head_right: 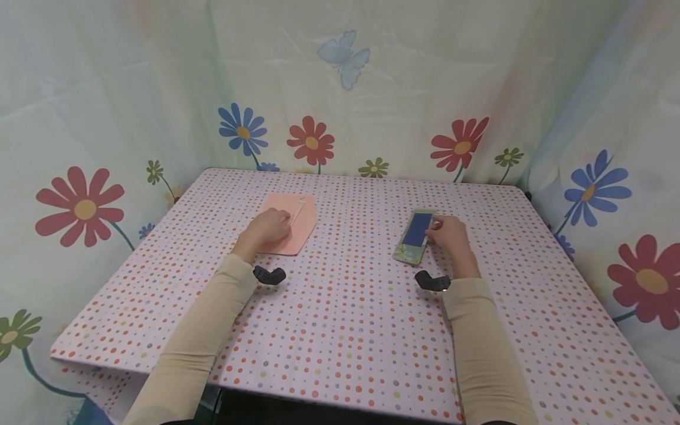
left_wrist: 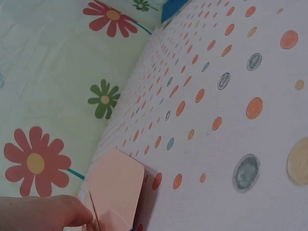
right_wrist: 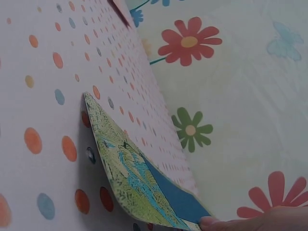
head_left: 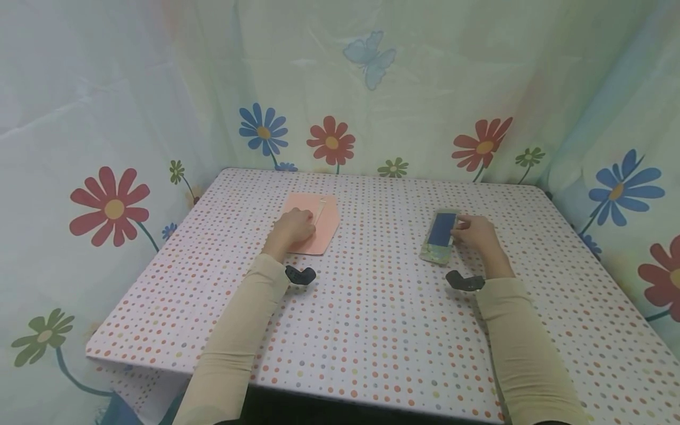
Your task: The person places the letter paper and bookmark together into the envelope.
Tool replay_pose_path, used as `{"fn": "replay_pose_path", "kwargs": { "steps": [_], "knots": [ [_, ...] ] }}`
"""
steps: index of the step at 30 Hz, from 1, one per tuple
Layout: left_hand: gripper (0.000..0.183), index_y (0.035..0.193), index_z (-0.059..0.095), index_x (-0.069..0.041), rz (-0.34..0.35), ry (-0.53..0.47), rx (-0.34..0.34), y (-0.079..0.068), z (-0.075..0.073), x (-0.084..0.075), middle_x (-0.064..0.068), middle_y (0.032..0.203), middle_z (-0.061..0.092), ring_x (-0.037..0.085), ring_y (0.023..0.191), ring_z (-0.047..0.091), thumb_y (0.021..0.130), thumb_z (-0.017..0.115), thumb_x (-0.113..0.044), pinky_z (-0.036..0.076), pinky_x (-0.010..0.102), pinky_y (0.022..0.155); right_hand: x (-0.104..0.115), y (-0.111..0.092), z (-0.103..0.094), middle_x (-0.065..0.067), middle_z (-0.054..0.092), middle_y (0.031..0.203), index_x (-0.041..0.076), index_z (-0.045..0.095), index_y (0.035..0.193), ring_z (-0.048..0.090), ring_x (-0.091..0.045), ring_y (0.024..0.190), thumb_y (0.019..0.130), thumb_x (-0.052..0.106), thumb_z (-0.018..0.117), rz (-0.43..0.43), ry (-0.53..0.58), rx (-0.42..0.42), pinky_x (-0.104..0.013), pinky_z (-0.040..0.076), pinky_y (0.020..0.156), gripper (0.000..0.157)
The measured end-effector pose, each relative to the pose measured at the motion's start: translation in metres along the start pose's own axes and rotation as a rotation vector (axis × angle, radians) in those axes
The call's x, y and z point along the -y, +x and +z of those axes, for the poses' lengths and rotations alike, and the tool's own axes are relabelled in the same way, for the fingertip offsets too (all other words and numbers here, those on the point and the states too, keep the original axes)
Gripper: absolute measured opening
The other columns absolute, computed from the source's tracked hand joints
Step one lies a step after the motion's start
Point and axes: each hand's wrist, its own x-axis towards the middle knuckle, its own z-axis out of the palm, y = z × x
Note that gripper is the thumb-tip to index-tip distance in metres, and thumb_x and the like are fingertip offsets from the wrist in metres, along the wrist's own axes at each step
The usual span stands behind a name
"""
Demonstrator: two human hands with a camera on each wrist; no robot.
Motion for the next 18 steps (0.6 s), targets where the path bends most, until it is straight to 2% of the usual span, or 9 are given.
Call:
{"fn": "replay_pose_path", "kwargs": {
  "steps": [4, 18],
  "knots": [
    [0.049, 0.139, 0.046, -0.016, -0.001, -0.007, 0.003, 0.0, -0.001, -0.001, 0.012, 0.135, 0.048, 0.032, 0.119, 0.051, 0.093, 0.045, -0.033, 0.042, 0.049, 0.101, 0.002, -0.002, 0.001, -0.03, 0.051, 0.129, -0.005, 0.035, 0.142, 0.05, -0.045, 0.118, 0.093, 0.018, 0.056, -0.021, 0.005, -0.001, -0.053, 0.042, 0.1, 0.058],
    [0.047, 0.136, 0.048, -0.016, -0.005, -0.014, -0.005, 0.001, 0.0, 0.001, 0.012, 0.133, 0.05, 0.03, 0.113, 0.052, 0.092, 0.046, -0.032, 0.044, 0.048, 0.099, 0.019, -0.001, 0.014, -0.029, 0.05, 0.133, -0.002, 0.033, 0.144, 0.052, -0.042, 0.119, 0.095, 0.016, 0.055, -0.051, 0.123, 0.032, -0.051, 0.043, 0.1, 0.057]
  ]
}}
